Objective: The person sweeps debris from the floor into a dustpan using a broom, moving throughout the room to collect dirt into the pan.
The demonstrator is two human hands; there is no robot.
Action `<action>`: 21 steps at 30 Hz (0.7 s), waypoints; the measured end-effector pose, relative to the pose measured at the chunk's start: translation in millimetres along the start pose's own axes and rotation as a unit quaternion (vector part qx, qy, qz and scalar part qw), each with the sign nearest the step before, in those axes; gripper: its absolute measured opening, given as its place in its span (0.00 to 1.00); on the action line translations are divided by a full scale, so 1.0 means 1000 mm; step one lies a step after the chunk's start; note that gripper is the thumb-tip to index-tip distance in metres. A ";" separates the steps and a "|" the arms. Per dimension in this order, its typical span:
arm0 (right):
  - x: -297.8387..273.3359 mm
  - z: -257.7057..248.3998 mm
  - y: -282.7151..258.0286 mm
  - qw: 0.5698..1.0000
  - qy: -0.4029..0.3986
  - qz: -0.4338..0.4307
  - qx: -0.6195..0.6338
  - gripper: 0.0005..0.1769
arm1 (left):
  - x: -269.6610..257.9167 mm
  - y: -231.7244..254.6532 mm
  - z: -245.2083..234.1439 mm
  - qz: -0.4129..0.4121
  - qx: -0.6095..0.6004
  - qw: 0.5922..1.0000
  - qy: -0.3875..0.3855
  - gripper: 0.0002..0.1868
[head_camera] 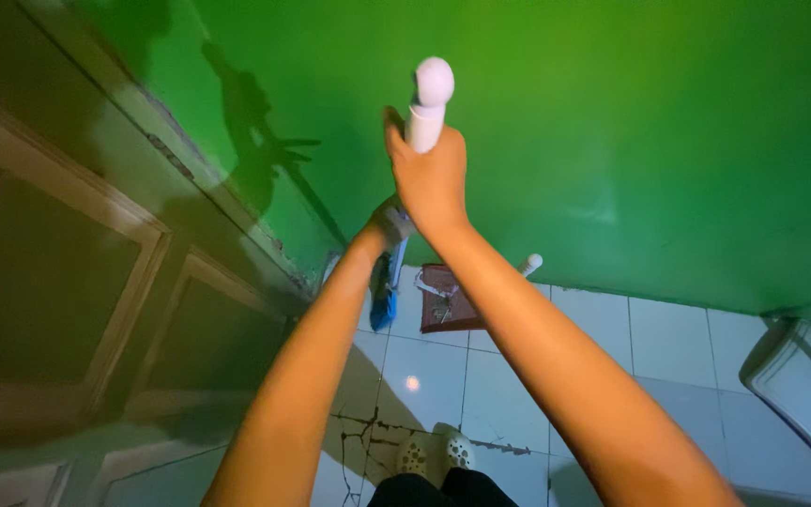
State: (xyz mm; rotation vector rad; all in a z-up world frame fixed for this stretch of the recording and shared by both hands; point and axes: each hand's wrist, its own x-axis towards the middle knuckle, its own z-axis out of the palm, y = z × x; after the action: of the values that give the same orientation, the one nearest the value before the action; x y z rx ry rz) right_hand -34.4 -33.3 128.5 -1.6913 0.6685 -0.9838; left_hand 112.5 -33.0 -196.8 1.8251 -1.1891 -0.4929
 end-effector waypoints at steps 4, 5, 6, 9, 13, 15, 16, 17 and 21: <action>-0.003 0.004 0.010 0.983 -0.161 -0.055 -0.067 0.19 | -0.020 -0.008 -0.033 -0.126 -0.016 0.992 0.026 0.32; -0.004 0.008 0.023 0.968 -0.221 -0.106 -0.056 0.23 | -0.025 -0.015 -0.042 -0.150 -0.041 0.987 0.044 0.26; -0.002 0.013 0.039 0.968 -0.222 -0.107 -0.055 0.23 | -0.035 -0.022 -0.050 -0.150 -0.040 0.987 0.046 0.26; 0.000 0.019 0.108 0.937 -0.296 -0.180 0.029 0.28 | -0.079 -0.021 -0.065 -0.193 -0.198 0.951 0.136 0.24; 0.005 0.002 0.211 0.969 -0.234 0.021 -0.080 0.27 | -0.124 0.009 -0.083 -0.332 -0.207 0.903 0.177 0.30; 0.001 -0.021 0.255 0.956 -0.195 0.106 -0.194 0.27 | -0.139 0.012 -0.077 -0.421 -0.214 0.865 0.172 0.33; -0.006 -0.036 0.273 0.954 -0.182 0.120 -0.208 0.27 | -0.146 0.007 -0.073 -0.441 -0.218 0.854 0.170 0.38; -0.009 -0.051 0.288 0.951 -0.169 0.130 -0.222 0.27 | -0.147 -0.002 -0.067 -0.458 -0.223 0.843 0.171 0.42; -0.019 -0.099 0.323 0.903 -0.156 0.178 -0.359 0.29 | -0.155 -0.052 -0.024 -0.462 -0.286 0.818 0.192 0.49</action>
State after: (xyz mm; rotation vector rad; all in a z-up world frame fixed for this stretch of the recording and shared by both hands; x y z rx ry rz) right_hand -120.1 -170.7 -168.8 -2.1833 1.1608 -0.1792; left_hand 85.1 122.1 -247.3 1.7230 0.2083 -0.8468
